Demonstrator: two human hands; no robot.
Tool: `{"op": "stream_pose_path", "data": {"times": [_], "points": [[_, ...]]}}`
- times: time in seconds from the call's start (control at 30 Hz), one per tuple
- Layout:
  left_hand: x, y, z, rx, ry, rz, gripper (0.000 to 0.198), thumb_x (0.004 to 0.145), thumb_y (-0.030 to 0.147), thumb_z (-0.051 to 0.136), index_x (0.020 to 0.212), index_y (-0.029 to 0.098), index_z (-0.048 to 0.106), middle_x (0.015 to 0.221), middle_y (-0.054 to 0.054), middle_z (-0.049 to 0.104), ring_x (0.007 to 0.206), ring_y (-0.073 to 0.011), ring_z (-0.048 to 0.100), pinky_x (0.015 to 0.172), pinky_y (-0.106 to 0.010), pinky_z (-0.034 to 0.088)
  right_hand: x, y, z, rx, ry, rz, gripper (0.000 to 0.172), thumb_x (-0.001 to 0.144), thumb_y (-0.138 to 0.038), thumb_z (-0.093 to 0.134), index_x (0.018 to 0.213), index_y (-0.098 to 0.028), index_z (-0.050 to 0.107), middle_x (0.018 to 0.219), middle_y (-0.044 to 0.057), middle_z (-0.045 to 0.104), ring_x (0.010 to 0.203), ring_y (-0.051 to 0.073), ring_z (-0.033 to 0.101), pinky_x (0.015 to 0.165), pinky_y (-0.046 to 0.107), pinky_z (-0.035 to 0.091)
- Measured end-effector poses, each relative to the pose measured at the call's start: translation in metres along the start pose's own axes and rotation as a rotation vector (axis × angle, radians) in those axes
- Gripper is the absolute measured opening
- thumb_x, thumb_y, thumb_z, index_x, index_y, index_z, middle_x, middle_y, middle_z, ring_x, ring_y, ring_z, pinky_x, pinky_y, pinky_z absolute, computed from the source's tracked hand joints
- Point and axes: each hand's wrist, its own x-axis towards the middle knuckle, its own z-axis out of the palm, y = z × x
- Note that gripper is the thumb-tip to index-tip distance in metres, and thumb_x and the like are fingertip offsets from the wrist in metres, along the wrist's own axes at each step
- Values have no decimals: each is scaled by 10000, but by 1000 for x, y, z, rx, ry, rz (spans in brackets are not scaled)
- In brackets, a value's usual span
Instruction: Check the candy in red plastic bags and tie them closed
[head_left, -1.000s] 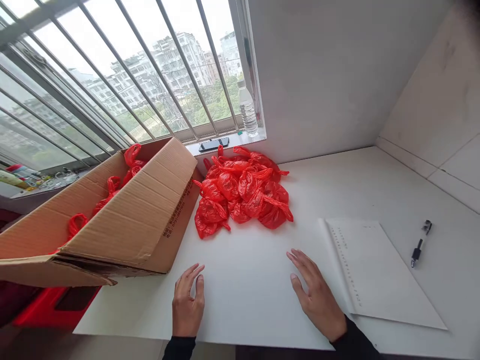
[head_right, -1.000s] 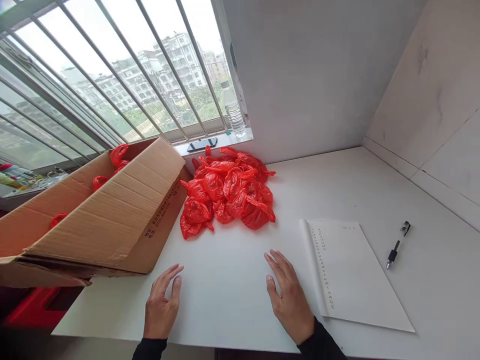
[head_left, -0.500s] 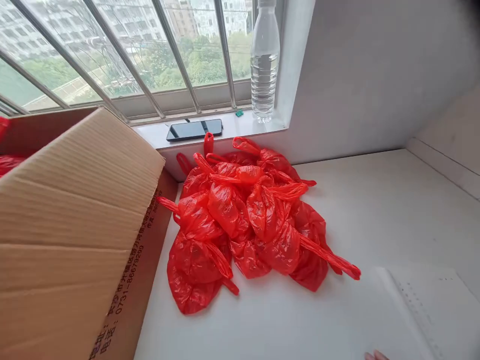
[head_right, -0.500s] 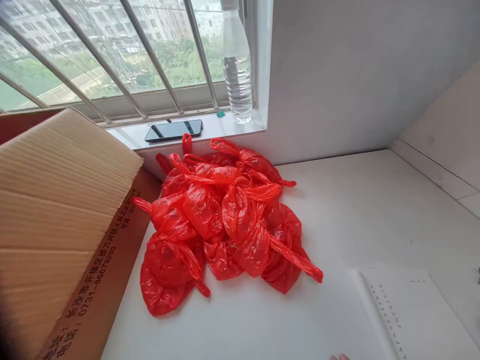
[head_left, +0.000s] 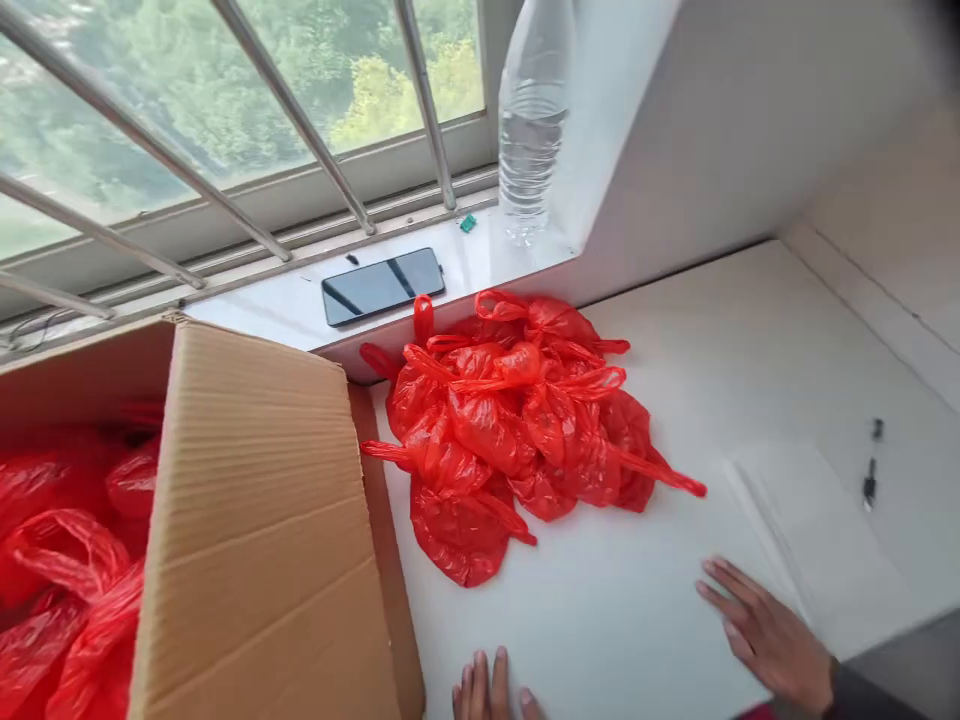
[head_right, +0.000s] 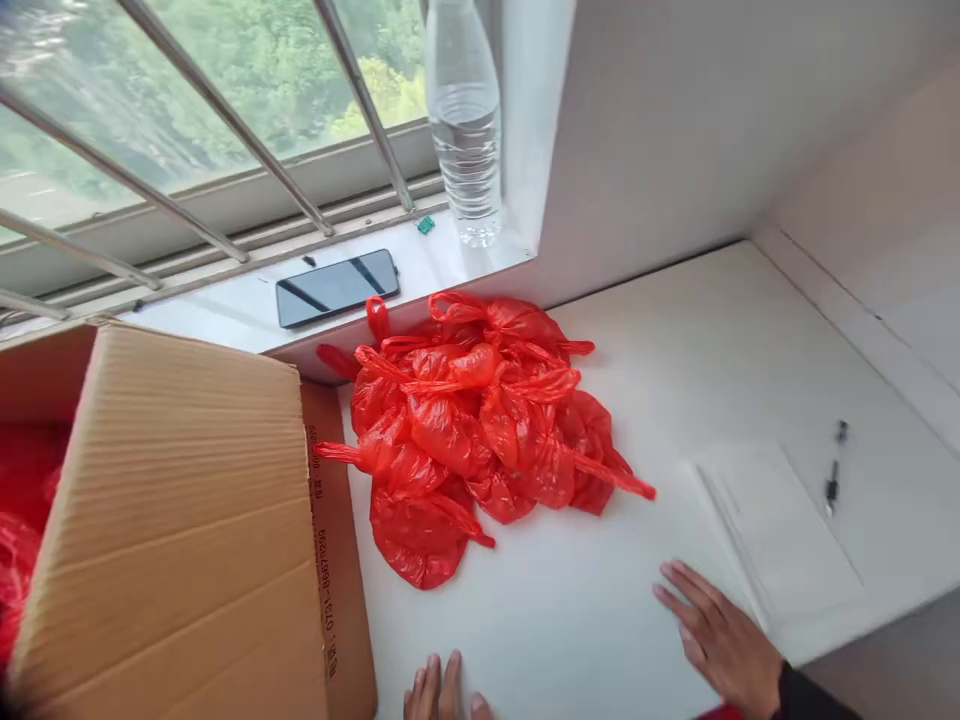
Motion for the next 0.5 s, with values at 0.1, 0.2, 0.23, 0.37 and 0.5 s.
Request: {"op": "stream_pose_path", "data": {"times": [0.1, 0.2, 0.23, 0.37, 0.5], "points": [[-2, -9, -17, -42, -139, 113, 429, 955, 262, 635, 1378, 202, 609, 1377, -171, 595, 1320, -387, 531, 1099, -660, 409, 12, -34, 4, 1, 5, 330, 478, 994, -167, 442, 1427, -324, 568, 1449, 50, 593, 1358, 283, 543, 1128, 517, 479], [-4, -28, -32, -111, -340, 242, 455, 971, 336, 660, 1398, 214, 565, 1502, -130, 522, 1312, -333, 555, 1058, -586, 479, -59, -101, 24, -47, 37, 809, 465, 1030, -287, 593, 1479, -229, 488, 1577, 127, 426, 1409, 347, 450, 1132, 608, 413], [-6, -35, -39, -129, -395, 283, 452, 978, 339, 651, 1403, 213, 561, 1489, -128, 535, 1282, -322, 579, 1034, -571, 503, -95, -135, 30, -53, 53, 965, 470, 1018, -323, 637, 1459, -224, 506, 1552, 127, 448, 1366, 348, 491, 1099, 604, 444], [-7, -54, -74, -138, -539, 451, 429, 971, 342, 663, 1370, 207, 583, 1437, -124, 573, 1227, -306, 615, 994, -540, 536, -227, -301, 50, 93, 44, 1460, 322, 1014, -338, 660, 1297, -189, 623, 1326, 100, 626, 1128, 263, 651, 957, 487, 564], [-2, -69, -109, -70, -693, 608, 412, 964, 342, 676, 1343, 199, 599, 1388, -115, 606, 1187, -294, 638, 962, -516, 555, -301, -431, 73, 359, 7, 1802, 284, 1016, -342, 658, 1251, -183, 641, 1260, 90, 655, 1042, 234, 677, 893, 441, 591]]}}
